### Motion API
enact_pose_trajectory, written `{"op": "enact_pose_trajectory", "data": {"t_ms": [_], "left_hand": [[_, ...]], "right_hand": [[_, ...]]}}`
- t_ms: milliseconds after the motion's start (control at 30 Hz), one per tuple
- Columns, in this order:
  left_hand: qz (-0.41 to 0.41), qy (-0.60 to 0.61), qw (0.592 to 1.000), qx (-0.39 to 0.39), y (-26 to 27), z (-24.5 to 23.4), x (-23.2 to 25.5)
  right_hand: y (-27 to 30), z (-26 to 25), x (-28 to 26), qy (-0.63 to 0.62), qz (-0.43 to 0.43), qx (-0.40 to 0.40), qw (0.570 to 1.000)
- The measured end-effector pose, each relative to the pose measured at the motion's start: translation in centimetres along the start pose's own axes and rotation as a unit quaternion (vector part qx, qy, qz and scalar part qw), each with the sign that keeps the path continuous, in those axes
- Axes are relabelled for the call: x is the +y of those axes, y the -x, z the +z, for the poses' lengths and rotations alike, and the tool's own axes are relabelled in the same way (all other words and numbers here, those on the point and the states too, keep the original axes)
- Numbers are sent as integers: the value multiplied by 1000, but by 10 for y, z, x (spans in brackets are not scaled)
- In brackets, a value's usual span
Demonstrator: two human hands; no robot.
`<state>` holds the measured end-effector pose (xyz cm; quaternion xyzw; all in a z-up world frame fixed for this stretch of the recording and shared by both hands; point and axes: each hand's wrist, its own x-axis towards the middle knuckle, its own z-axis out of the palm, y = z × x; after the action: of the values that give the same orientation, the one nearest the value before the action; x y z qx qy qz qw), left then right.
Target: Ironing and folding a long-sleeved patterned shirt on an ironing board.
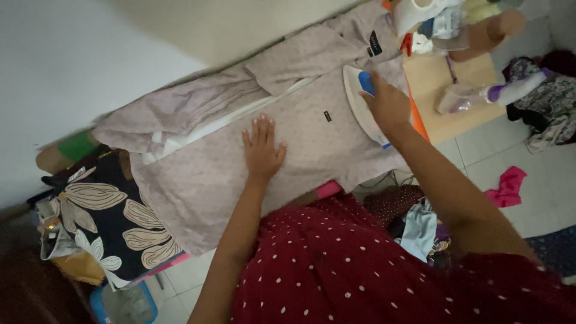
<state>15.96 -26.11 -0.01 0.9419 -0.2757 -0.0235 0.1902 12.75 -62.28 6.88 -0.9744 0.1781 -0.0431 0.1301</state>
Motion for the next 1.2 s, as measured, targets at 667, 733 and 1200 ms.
{"op": "enact_pose_trajectory", "data": {"t_ms": [667,733,1200], "left_hand": [[8,-7,1000,19,0,4,2],[7,-8,1000,20,-1,5,4],[-1,17,999,31,1,0,2]], "right_hand": [[21,-24,53,148,-47,-27,987],[10,-25,52,156,-22,3,987],[19,-21,103,42,176,38,983]]}}
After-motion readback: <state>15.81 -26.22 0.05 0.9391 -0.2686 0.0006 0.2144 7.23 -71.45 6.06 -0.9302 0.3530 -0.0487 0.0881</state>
